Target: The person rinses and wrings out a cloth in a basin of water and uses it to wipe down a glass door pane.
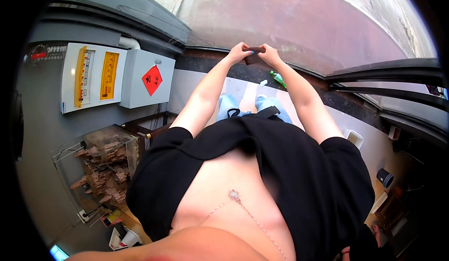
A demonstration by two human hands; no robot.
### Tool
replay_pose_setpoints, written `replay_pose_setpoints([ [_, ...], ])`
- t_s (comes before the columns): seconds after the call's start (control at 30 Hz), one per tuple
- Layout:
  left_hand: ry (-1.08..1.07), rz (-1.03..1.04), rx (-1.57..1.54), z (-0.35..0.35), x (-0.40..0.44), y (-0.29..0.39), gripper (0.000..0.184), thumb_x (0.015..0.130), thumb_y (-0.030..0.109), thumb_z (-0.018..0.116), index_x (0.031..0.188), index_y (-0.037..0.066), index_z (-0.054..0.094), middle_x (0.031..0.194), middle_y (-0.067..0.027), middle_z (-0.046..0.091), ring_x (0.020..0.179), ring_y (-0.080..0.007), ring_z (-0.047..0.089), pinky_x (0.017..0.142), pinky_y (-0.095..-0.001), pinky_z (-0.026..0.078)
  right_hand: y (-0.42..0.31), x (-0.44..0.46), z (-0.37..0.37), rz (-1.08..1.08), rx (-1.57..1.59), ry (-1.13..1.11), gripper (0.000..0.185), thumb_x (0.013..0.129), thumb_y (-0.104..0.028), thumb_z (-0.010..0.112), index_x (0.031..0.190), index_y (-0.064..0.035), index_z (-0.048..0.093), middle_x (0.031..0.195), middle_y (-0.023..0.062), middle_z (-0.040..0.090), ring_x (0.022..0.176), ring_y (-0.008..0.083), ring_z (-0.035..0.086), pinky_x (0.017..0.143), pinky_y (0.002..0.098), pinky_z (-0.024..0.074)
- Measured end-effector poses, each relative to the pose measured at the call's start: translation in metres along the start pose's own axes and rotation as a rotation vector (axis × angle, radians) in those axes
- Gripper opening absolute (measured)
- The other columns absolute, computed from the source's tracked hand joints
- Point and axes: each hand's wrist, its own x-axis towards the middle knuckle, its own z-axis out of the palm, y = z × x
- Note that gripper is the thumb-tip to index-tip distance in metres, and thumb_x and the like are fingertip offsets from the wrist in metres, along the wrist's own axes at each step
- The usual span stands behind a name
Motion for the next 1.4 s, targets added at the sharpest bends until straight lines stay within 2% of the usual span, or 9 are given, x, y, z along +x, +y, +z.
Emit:
replay_pose_setpoints([
  [0.23, -0.197, 0.008, -0.382, -0.03, 0.024, -0.048, 0.025, 0.072, 0.003, 0.055, 0.096, -0.001, 0.049, 0.086, -0.0088, 0.055, 0.075, -0.0156, 0.056, 0.065, -0.0278, 0.05, -0.014, 0.005, 0.069, 0.129, 0.13, 0.564, 0.039, 0.069, -0.01, 0.059, 0.099, -0.0038, 0.033, 0.081, 0.0152, 0.055, 0.077, 0.0294, 0.056, 0.069, 0.0366, 0.0437],
  [0.33, -0.064, 0.157, -0.218, -0.034, 0.033, -0.065, 0.026, 0.069, 0.004, 0.057, 0.094, 0.0, 0.05, 0.087, -0.0085, 0.055, 0.076, -0.0143, 0.056, 0.066, -0.0281, 0.047, -0.008, 0.022, 0.116, 0.114, -0.308, 0.918, 0.035, 0.073, -0.017, 0.057, 0.099, -0.0024, 0.038, 0.088, 0.0166, 0.053, 0.082, 0.0301, 0.054, 0.073, 0.0385, 0.0414],
  [0.4, 0.045, 0.302, -0.077, -0.033, 0.033, -0.076, 0.026, 0.065, 0.005, 0.058, 0.09, 0.0, 0.052, 0.083, -0.0113, 0.056, 0.074, -0.0186, 0.056, 0.066, -0.0297, 0.045, 0.016, 0.039, 0.147, 0.352, 0.027, 0.961, 0.035, 0.077, -0.029, 0.052, 0.099, -0.0026, 0.044, 0.097, 0.0151, 0.048, 0.083, 0.0309, 0.051, 0.075, 0.0391, 0.0399],
  [0.47, 0.154, 0.53, 0.088, -0.03, 0.041, -0.094, 0.023, 0.062, 0.006, 0.058, 0.084, 0.001, 0.053, 0.078, -0.0136, 0.056, 0.071, -0.0231, 0.056, 0.066, -0.0308, 0.045, -0.006, 0.044, 0.153, 0.692, 1.125, 0.736, 0.043, 0.082, -0.048, 0.039, 0.095, -0.0086, 0.05, 0.088, 0.006, 0.052, 0.081, 0.023, 0.052, 0.073, 0.0361, 0.0409],
  [0.53, -0.047, 0.496, 0.006, -0.032, 0.044, -0.104, 0.024, 0.064, 0.014, 0.059, 0.083, 0.001, 0.056, 0.079, -0.0146, 0.056, 0.078, -0.0273, 0.054, 0.07, -0.0329, 0.044, 0.011, 0.055, 0.165, 0.454, 1.616, 0.515, 0.044, 0.082, -0.05, 0.037, 0.096, -0.0099, 0.049, 0.083, 0.0036, 0.053, 0.078, 0.0197, 0.052, 0.069, 0.0336, 0.0424],
  [0.7, 0.075, 0.782, 0.264, -0.034, 0.09, -0.175, 0.017, 0.069, 0.012, 0.051, 0.084, 0.007, 0.058, 0.084, -0.0094, 0.055, 0.089, -0.0262, 0.05, 0.078, -0.0353, 0.04, 0.092, 0.095, 0.213, 0.335, 1.335, 0.711, 0.027, 0.071, -0.012, 0.043, 0.097, -0.0055, 0.045, 0.087, 0.0075, 0.051, 0.081, 0.0206, 0.052, 0.071, 0.0342, 0.0444],
  [0.93, 0.552, 0.906, 0.828, -0.055, 0.146, -0.257, 0.064, 0.066, 0.015, 0.057, 0.123, 0.009, 0.029, 0.131, -0.0162, 0.02, 0.121, -0.031, 0.02, 0.099, -0.0449, 0.015, 0.148, 0.125, 0.245, 0.111, 0.294, 1.184, 0.031, 0.076, -0.011, 0.045, 0.103, 0.0015, 0.041, 0.092, 0.0147, 0.05, 0.089, 0.0279, 0.051, 0.076, 0.0374, 0.0412],
  [1.0, 0.569, 0.926, 0.88, -0.052, 0.157, -0.273, 0.07, 0.067, 0.017, 0.058, 0.127, 0.008, 0.023, 0.133, -0.0171, 0.016, 0.124, -0.0311, 0.014, 0.101, -0.046, 0.009, 0.153, 0.135, 0.237, -0.284, 0.127, 1.327, 0.034, 0.076, -0.011, 0.045, 0.108, -0.0003, 0.041, 0.107, 0.0172, 0.043, 0.1, 0.0302, 0.041, 0.087, 0.0375, 0.0329],
  [1.4, 0.721, 1.084, 1.031, -0.067, 0.207, -0.269, 0.073, 0.069, 0.022, 0.057, 0.128, 0.002, 0.019, 0.136, -0.0168, 0.012, 0.126, -0.0289, 0.011, 0.101, -0.0468, 0.006, 0.111, 0.19, 0.145, -0.841, -0.897, 1.178, 0.05, 0.07, -0.006, 0.056, 0.118, -0.0119, 0.042, 0.121, 0.0088, 0.037, 0.114, 0.0272, 0.035, 0.095, 0.0418, 0.029],
])
